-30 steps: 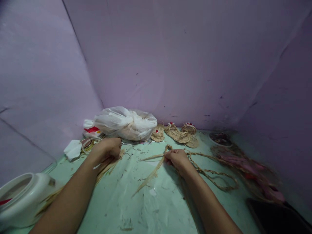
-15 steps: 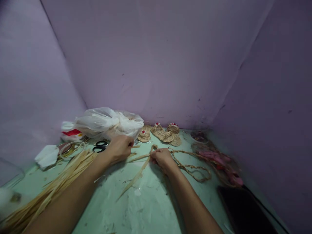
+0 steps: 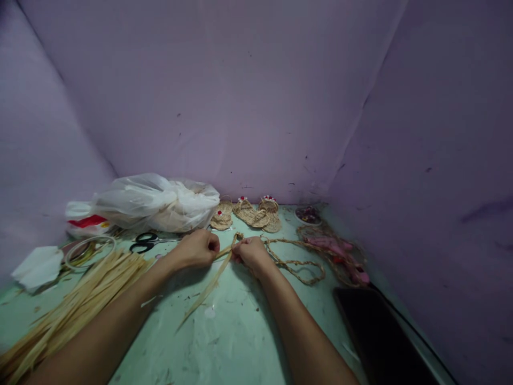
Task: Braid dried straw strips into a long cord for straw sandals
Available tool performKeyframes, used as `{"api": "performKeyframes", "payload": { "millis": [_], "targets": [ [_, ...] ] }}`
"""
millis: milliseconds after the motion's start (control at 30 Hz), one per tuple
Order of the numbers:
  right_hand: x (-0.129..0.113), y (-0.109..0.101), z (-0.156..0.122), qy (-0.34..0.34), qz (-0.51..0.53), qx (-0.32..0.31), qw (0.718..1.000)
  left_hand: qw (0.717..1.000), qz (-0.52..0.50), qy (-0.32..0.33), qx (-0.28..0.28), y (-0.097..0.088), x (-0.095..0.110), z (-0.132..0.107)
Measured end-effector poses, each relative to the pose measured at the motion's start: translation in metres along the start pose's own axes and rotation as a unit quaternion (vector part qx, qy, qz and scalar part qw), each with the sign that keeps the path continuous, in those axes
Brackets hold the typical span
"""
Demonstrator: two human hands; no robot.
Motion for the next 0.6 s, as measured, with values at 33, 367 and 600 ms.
{"api": "performKeyframes", "payload": {
  "millis": [33, 367, 600],
  "targets": [
    [0.000, 0.000, 0.000, -0.001, -0.001, 0.000, 1.000, 1.000, -0.022, 0.010, -0.001, 0.002, 0.000, 0.001],
    [-0.004, 0.003, -0.003, 0.003, 0.011, -0.002, 1.000, 0.989, -0.139, -0.005, 0.047, 0.013, 0.003, 0.008],
    [0.001, 0.003, 0.003, -0.001, 0.013, 0.014, 1.000, 0.972, -0.186, -0.134, 0.058, 0.028, 0.012, 0.011]
  ]
}}
Point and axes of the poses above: each hand's wrist, its own z-axis towards the middle knuckle, its own y-axis out of the palm, x = y × z, the point moved 5 cm from there along z, towards the middle knuckle, and after that the axes turned 8 degrees about y, right-handed, at the moved point
